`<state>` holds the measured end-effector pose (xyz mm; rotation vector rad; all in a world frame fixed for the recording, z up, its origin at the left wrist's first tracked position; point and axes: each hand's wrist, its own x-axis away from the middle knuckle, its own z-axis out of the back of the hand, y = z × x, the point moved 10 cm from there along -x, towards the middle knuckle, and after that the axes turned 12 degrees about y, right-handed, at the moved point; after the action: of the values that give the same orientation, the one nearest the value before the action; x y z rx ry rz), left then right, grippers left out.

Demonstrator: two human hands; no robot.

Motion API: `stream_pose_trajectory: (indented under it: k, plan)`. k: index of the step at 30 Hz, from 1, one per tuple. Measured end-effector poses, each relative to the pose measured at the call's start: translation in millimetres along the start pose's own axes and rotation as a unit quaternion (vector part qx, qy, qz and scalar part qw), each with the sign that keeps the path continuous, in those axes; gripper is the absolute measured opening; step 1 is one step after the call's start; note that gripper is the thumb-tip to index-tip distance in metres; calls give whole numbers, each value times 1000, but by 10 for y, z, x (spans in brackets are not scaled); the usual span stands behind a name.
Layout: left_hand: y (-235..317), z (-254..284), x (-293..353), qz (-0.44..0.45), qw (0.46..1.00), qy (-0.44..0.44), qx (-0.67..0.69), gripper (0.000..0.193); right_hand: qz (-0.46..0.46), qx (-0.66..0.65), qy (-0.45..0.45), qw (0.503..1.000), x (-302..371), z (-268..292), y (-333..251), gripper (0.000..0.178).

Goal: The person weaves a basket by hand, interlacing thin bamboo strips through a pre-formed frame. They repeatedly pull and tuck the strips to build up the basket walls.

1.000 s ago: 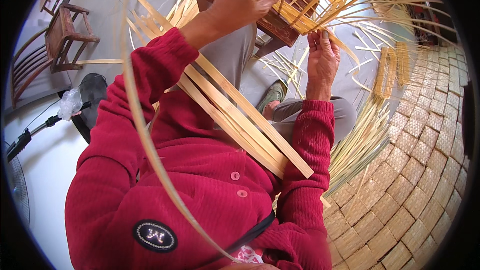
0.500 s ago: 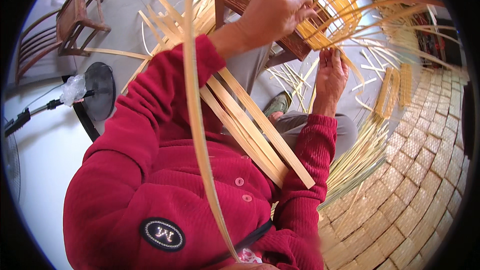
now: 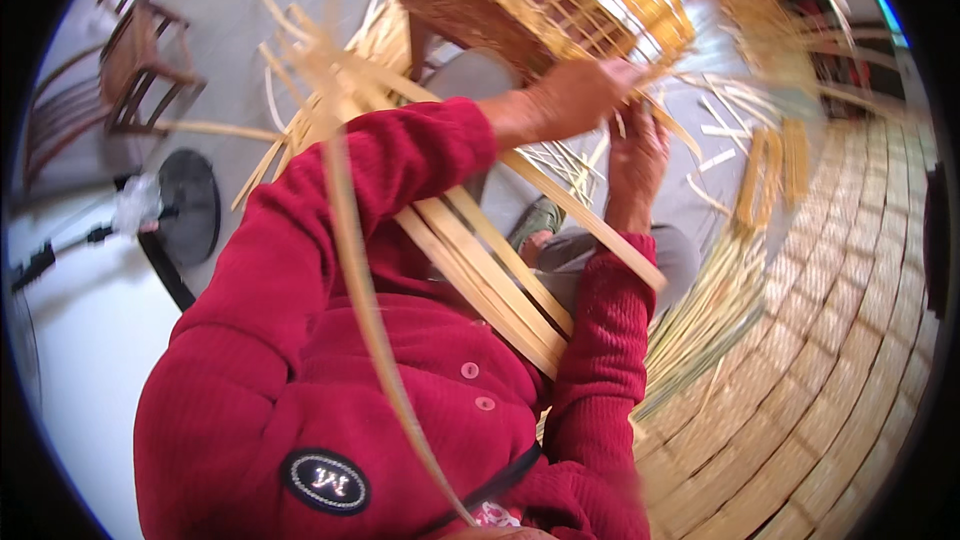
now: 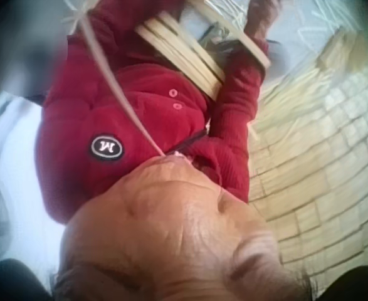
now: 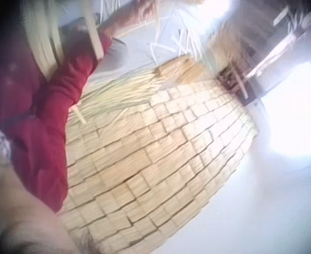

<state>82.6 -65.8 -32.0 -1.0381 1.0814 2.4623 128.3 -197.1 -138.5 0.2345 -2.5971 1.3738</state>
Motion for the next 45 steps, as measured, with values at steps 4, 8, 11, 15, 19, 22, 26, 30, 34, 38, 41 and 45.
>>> stream_pose_trajectory:
  k: [4,8,11,15,19,22,26,30,34,38,41,45]
  plan:
    - [-64,-79,-38,10,999,-32,2,21,-2,-5,14,1000,17,35,21,17]
    - [-157,15,-118,27,999,-46,7,14,-53,131,-16,990,257,-59,36,12]
    - [-179,136,-180,16,998,-37,38,11,143,372,-24,917,596,-296,-506,14]
    - [-192,198,-194,22,996,-56,64,10,588,571,-54,571,791,-1011,-1191,16]
    - [-230,207,-220,0,996,-75,55,11,385,640,-190,637,233,-885,-643,13]
    - [-256,189,-194,-21,994,-94,55,18,390,623,-229,638,175,-864,-605,13]
    - [-245,140,-174,-34,989,-116,90,19,426,612,-274,608,182,-930,-670,17]
    - [-270,144,-188,-53,989,-129,52,22,418,632,-255,600,108,-945,-669,22]
    - [-376,123,-210,-25,988,-126,90,23,427,657,-243,572,7,-1002,-708,26]
    - [-406,129,-285,-48,976,-192,87,23,451,636,-292,554,-70,-1185,-685,29]
    - [-418,101,-309,-94,969,-202,111,23,423,612,-386,546,-166,-1328,-590,22]
    - [-609,-4,-309,-46,951,-278,129,23,368,585,-464,554,-202,-1454,-495,23]
